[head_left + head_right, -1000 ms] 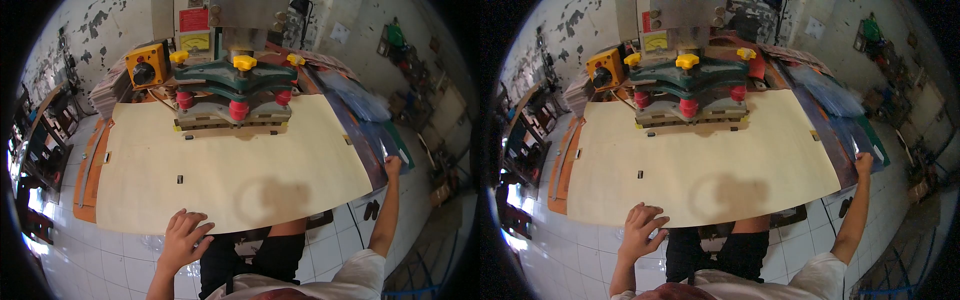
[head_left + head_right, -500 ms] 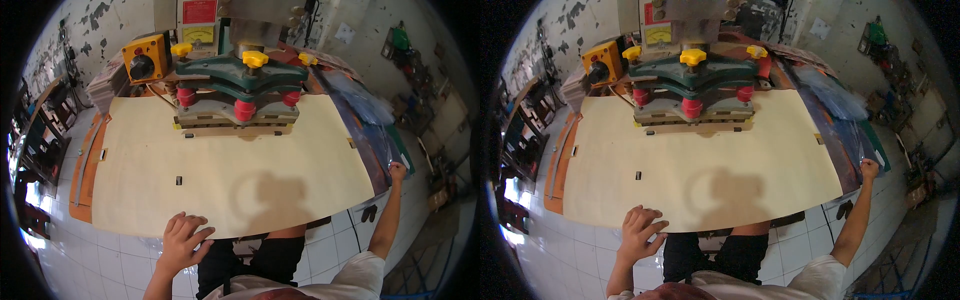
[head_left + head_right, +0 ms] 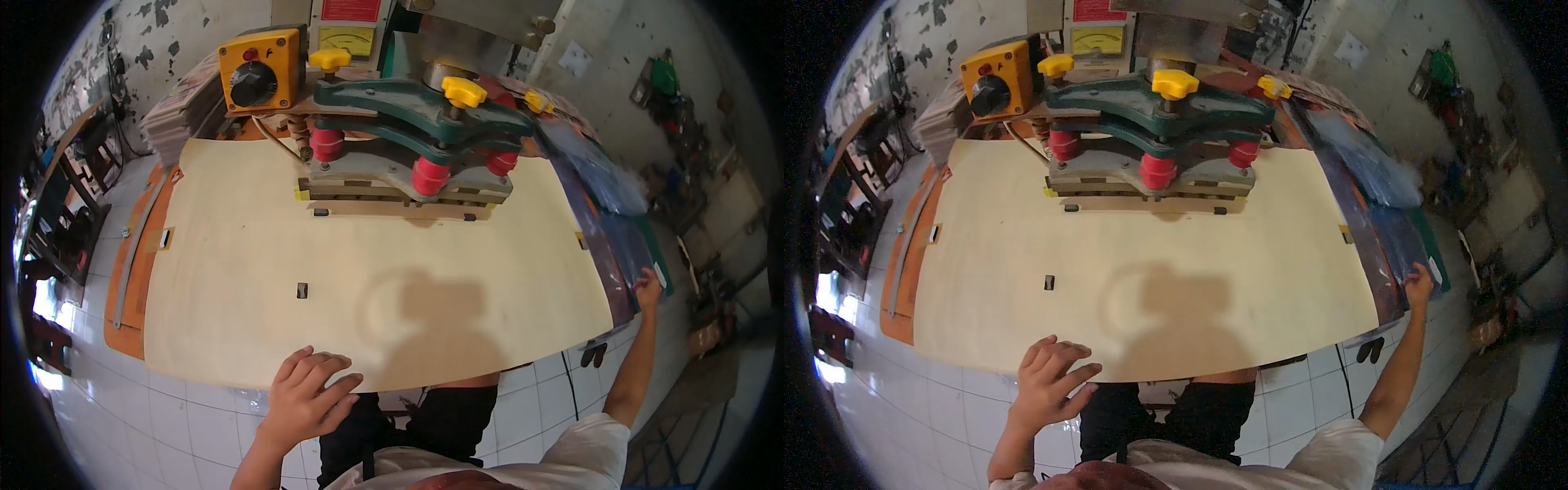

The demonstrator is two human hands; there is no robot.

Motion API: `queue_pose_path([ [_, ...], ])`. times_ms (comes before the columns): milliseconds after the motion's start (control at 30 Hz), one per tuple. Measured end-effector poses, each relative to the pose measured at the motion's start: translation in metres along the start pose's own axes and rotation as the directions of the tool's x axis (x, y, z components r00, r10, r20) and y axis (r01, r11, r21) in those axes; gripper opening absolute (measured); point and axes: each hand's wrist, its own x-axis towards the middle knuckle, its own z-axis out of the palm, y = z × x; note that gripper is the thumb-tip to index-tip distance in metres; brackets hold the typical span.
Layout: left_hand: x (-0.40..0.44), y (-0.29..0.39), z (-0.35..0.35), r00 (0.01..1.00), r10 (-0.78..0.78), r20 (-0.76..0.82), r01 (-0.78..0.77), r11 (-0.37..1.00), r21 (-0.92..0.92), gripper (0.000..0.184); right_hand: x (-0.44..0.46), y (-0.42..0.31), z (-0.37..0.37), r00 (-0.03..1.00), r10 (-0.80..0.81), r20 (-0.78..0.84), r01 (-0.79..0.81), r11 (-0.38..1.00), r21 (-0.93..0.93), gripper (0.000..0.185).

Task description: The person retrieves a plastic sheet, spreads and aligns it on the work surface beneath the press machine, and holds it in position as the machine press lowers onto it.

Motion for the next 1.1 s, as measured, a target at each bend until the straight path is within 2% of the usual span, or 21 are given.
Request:
queue_pose_path([
  [67,-0.001,-0.001,0.001,1.0,0.005,0.0,-0.005,1.0,-0.019,0.02,0.009,0.016,-0.001,0.984,0.082,0.157,-0.083,0.997,0.002,0.04],
  [100,-0.002,-0.001,0.001,1.0,0.004,-0.002,-0.004,1.0,-0.019,0.02,0.006,0.004,-0.004,0.984,0.08,0.157,-0.081,0.997,0.001,0.04],
  [167,-0.002,-0.002,0.0,1.0,0.012,-0.007,-0.012,1.0,-0.027,0.02,-0.005,-0.034,-0.013,0.979,0.004,0.202,0.056,0.956,-0.289,0.036],
  [267,-0.002,-0.002,-0.002,1.0,0.023,0.003,-0.022,1.0,-0.015,0.02,-0.01,-0.04,-0.018,0.972,0.088,0.219,-0.002,0.931,-0.365,0.029],
  [300,-0.002,-0.002,-0.002,1.0,0.021,0.001,-0.021,1.0,-0.016,0.02,-0.013,-0.044,-0.02,0.972,0.086,0.219,0.0,0.931,-0.366,0.029],
  [367,-0.003,-0.001,-0.001,1.0,0.024,-0.004,-0.025,1.0,-0.017,0.02,-0.018,-0.051,-0.024,0.969,0.183,0.164,-0.105,0.912,-0.397,0.028],
  [467,-0.003,-0.002,-0.002,1.0,0.027,-0.005,-0.027,0.999,-0.022,0.021,-0.017,-0.046,-0.024,0.969,0.175,0.174,-0.073,0.878,-0.473,0.026],
  [600,-0.003,-0.002,-0.001,1.0,0.028,-0.006,-0.028,0.999,-0.023,0.021,-0.012,-0.026,-0.025,0.975,0.084,0.205,0.01,0.907,-0.42,0.025],
  [700,-0.003,-0.002,0.0,1.0,0.028,-0.006,-0.029,0.999,-0.021,0.022,-0.019,-0.058,-0.028,0.983,0.09,0.16,-0.017,0.912,-0.409,0.025],
  [767,-0.003,-0.001,0.001,1.0,0.019,-0.022,-0.02,0.999,-0.036,0.021,-0.022,-0.073,-0.028,0.985,0.152,0.076,-0.1,0.879,-0.466,0.024],
  [867,-0.003,0.0,0.0,1.0,0.018,-0.015,-0.018,0.999,-0.028,0.02,-0.019,-0.064,-0.025,0.996,0.087,-0.014,-0.081,0.839,-0.538,0.026],
  [967,-0.003,0.0,0.001,1.0,0.017,-0.021,-0.017,1.0,-0.023,0.02,-0.021,-0.079,-0.027,0.985,0.137,-0.107,-0.173,0.828,-0.533,0.025],
  [1100,-0.002,0.0,0.001,1.0,0.018,-0.02,-0.018,1.0,-0.023,0.02,-0.017,-0.069,-0.026,0.982,0.126,-0.141,-0.183,0.816,-0.548,0.027],
])
